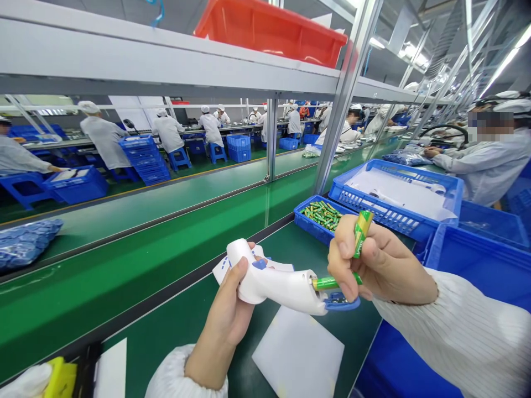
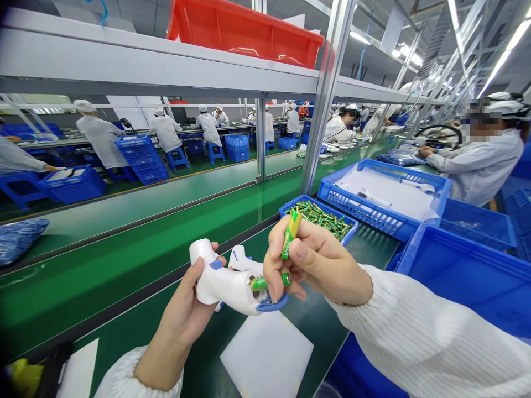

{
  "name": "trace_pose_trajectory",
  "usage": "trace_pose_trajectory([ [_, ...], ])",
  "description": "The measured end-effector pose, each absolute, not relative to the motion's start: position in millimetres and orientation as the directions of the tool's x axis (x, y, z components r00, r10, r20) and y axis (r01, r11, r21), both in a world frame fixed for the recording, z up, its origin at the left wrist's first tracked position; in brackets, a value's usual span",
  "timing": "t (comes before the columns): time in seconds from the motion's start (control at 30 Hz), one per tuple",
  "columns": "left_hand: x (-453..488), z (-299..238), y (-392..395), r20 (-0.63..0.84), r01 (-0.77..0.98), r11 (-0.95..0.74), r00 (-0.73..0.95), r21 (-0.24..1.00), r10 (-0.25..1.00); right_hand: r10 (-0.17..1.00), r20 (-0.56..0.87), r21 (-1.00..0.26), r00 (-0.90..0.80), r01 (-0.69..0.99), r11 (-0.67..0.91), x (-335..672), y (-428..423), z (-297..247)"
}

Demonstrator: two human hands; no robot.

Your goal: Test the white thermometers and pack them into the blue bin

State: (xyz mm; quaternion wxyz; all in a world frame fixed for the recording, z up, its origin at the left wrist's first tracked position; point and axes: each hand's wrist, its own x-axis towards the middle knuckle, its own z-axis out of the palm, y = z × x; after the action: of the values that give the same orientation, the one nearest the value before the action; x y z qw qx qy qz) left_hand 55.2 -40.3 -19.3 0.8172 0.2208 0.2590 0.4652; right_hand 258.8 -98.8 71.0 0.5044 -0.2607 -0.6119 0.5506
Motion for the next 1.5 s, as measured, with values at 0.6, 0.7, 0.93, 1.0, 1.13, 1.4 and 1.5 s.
trace_pose_trajectory([
  [0.6,56.9,-12.5,-44.2,-0.265,-0.648,0.512,0.445,0.564,0.856,0.764,0.613,-0.767,-0.199,0.082,0.636,255.2,-99.0,69.8],
  [0.7,56.8,-12.9,-43.8,-0.239,-0.652,0.498,0.448,0.572,0.861,0.774,0.618,-0.77,-0.142,0.092,0.632,248.2,-104.6,64.1],
  [0.93,56.3,-13.5,-42.9,-0.213,-0.663,0.493,0.46,0.563,0.862,0.826,0.525,-0.85,-0.205,-0.095,0.517,248.9,-111.0,68.9],
  [1.0,57.2,-11.8,-44.3,-0.211,-0.665,0.504,0.474,0.551,0.855,0.849,0.488,-0.872,-0.2,-0.14,0.469,249.1,-112.2,69.8],
  [1.13,58.5,-9.1,-45.9,-0.246,-0.668,0.533,0.481,0.519,0.842,0.811,0.54,-0.841,-0.223,-0.135,0.523,244.1,-113.6,65.5],
  [1.4,60.3,-11.7,-45.2,-0.302,-0.668,0.58,0.496,0.466,0.814,0.534,0.769,-0.492,-0.351,0.209,0.845,246.0,-111.5,64.2],
  [1.5,61.0,-11.3,-46.5,-0.297,-0.668,0.583,0.502,0.463,0.812,0.453,0.759,-0.371,-0.468,0.26,0.891,253.7,-110.6,66.8],
])
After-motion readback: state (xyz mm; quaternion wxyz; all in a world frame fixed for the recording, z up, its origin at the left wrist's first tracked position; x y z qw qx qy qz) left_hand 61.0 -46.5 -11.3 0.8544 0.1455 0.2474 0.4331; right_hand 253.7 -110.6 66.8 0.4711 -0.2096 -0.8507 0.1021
